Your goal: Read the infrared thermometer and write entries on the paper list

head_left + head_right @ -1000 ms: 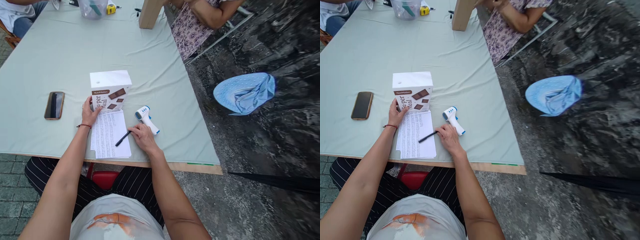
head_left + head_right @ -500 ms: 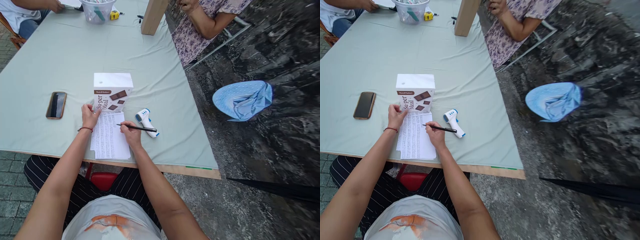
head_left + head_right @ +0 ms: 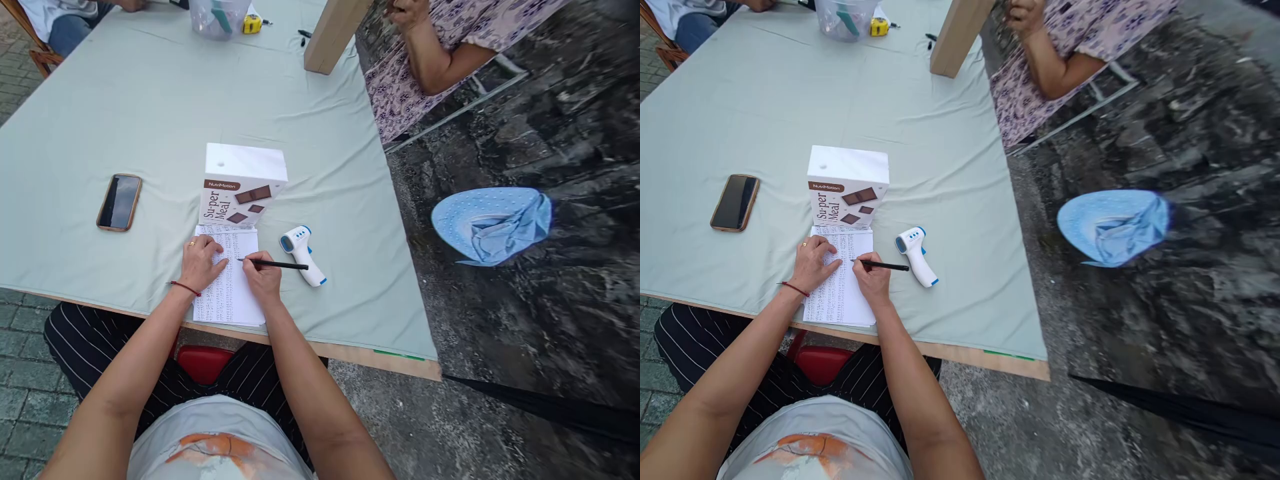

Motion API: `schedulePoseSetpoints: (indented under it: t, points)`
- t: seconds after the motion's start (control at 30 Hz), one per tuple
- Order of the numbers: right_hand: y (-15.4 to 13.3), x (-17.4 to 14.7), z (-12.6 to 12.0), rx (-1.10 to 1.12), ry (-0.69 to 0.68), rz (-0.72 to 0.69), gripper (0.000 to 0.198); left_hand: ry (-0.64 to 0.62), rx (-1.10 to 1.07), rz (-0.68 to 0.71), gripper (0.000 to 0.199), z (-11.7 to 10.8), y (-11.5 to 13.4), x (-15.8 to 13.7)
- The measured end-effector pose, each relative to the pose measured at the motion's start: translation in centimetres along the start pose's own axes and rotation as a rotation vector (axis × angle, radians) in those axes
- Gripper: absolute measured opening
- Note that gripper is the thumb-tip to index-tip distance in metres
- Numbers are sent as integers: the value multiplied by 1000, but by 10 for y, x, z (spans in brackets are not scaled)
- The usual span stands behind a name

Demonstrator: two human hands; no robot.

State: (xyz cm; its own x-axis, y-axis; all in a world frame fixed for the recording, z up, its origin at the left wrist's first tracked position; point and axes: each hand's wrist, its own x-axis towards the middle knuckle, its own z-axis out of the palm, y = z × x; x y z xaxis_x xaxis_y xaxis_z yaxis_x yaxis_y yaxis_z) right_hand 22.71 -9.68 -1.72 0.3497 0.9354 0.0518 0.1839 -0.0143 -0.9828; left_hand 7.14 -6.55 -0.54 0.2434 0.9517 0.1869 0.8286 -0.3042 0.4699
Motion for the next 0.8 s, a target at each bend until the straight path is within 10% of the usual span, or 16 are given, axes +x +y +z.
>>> schedulePoseSetpoints:
  t: [0.8]
  points:
    - [4,-1,2,-32,-57,-13,10,-7,-14,-32,17,-3,5,0]
